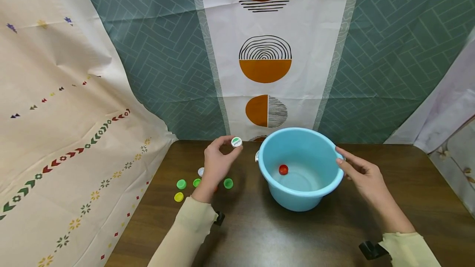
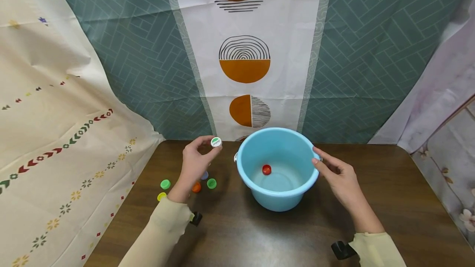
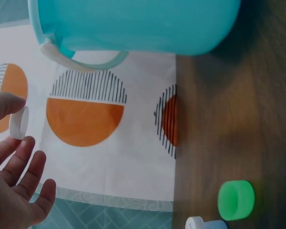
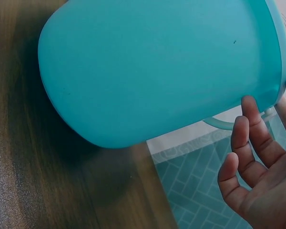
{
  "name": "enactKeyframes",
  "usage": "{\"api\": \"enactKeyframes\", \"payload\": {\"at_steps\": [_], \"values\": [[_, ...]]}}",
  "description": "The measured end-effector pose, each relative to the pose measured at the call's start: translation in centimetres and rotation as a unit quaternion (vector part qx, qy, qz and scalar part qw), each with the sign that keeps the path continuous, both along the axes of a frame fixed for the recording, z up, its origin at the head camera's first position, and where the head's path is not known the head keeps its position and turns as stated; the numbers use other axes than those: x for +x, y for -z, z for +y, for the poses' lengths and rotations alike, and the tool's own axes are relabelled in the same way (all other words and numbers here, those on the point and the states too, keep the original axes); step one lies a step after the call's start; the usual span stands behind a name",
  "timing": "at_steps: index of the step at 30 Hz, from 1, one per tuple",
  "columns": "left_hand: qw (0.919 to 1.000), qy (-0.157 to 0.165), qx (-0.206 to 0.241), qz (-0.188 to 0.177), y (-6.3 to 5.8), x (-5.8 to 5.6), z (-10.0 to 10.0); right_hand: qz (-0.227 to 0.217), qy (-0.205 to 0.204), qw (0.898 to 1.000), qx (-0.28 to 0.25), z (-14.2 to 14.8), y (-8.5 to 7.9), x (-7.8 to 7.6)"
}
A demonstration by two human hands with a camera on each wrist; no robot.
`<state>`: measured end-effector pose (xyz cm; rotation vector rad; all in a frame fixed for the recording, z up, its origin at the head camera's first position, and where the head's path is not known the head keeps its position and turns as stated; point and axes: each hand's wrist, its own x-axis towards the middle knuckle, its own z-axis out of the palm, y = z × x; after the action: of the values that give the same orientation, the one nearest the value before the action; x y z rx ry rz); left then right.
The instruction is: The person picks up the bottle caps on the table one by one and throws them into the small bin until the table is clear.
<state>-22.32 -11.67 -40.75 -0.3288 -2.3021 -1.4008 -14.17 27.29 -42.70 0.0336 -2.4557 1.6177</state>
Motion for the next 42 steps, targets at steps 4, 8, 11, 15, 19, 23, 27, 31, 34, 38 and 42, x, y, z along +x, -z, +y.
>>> {"api": "enactKeyframes", "payload": {"at_steps": [4,8,11,15,19,23,27,31,34,38,42], "values": [[0.9999,0.007,0.011,0.004,-0.5,-0.2,0.3,0.0,0.001,1.0,-0.001,0.0,0.0,-0.1],[0.9995,0.021,0.023,0.001,-1.0,-0.2,0.7,-0.002,0.0,1.0,0.0,0.0,0.1,-0.1],[0.9989,0.033,0.032,-0.005,-1.4,-0.3,1.1,-0.003,0.0,1.0,0.001,0.0,0.2,-0.1],[0.998,0.048,0.038,-0.013,-1.9,-0.4,1.7,-0.003,-0.001,1.0,-0.002,0.0,0.2,-0.1],[0.997,0.062,0.041,-0.02,-2.3,-0.4,2.3,-0.001,-0.005,1.0,-0.012,-0.1,0.3,0.0],[0.9965,0.071,0.038,-0.023,-2.6,-0.4,2.9,-0.001,-0.005,1.0,-0.016,-0.1,0.4,0.0],[0.9961,0.081,0.03,-0.017,-2.7,-0.4,3.5,-0.002,-0.002,1.0,-0.015,-0.1,0.4,0.0],[0.9951,0.092,0.03,-0.017,-2.9,-0.4,4.1,-0.001,0.0,1.0,-0.013,-0.1,0.4,0.0],[0.9935,0.105,0.039,-0.02,-3.0,-0.4,4.6,0.001,0.001,1.0,-0.013,-0.1,0.4,0.0],[0.9918,0.116,0.046,-0.026,-3.2,-0.3,5.2,0.003,0.0,1.0,-0.014,-0.1,0.4,0.0],[0.9903,0.125,0.052,-0.033,-3.5,0.0,5.9,0.004,0.0,1.0,-0.011,0.0,0.4,0.0]]}}
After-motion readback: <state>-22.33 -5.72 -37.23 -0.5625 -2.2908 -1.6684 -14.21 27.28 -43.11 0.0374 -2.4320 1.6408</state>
